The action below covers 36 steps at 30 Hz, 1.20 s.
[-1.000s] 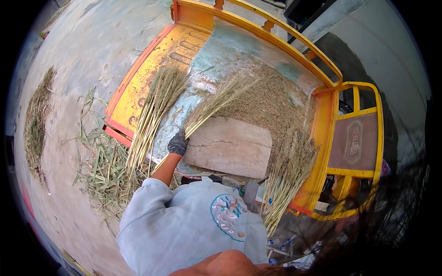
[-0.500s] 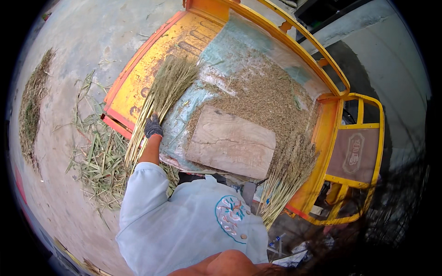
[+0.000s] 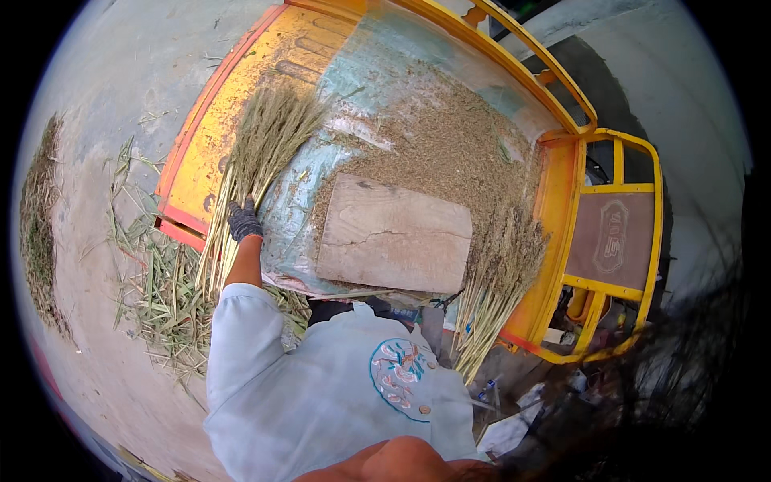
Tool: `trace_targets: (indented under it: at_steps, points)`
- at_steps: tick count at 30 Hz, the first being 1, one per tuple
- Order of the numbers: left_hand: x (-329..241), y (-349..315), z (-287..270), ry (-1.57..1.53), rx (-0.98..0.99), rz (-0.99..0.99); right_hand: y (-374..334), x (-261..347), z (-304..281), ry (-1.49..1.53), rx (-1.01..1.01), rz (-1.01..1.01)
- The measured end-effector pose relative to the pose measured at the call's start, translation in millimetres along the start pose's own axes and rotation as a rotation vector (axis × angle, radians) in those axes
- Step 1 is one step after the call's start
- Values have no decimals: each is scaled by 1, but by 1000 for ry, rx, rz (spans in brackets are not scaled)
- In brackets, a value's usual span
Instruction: The person repeatedly strikes bundles of dried grain stalks against a wooden board to separate the grain from the stalks. The person holds the bundles with both hands and uses a rhythmic motion to thresh the grain, which falls onto a tarp in the bed of a yellow utility vehicle.
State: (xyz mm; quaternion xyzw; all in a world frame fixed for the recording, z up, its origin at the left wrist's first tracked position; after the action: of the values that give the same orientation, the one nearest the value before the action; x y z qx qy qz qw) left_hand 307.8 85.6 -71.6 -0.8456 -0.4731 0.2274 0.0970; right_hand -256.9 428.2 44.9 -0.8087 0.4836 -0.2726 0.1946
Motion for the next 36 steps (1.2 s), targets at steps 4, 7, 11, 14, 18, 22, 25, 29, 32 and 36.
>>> trace_targets:
  at_steps: [4,7,11,14,18,22,25,29,32,36]
  points:
    - [7,40,-14,-105,82,-124,14,31,-14,-41,-5,-69]
    - [18,55,13,-21,-92,-21,14,31,-24,-26,-9,-50]
    - [5,29,15,-35,-65,-27,4,15,-22,17,-15,-13]
    - [-19,-27,-9,657,16,381,11,14,-10,36,7,-25]
    - [-21,-76,-1,516,-8,349,24,1,3,99,13,68]
    - [-20,-133,19,436,58,590,79,47,6,73,-36,-94]
    - [-34,-205,52,288,258,914,173,37,40,-11,-87,-105]
    - [-27,-276,81,296,557,849,182,145,7,105,96,-133]
    - [10,-290,99,399,617,787,191,194,-11,119,223,-202]
    - [34,-307,81,469,702,638,199,172,-43,43,140,-208]
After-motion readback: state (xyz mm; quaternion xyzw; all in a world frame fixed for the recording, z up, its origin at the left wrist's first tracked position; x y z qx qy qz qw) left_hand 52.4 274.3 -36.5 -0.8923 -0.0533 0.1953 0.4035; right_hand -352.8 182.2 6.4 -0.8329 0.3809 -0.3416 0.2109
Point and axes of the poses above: each hand's wrist, its own y-axis towards the middle knuckle, its own z-axis out of the palm, x = y × z, the point moved 3 cm from there along y, towards the middle knuckle, and after that the axes turned 6 degrees about z, right-handed, at the moved point
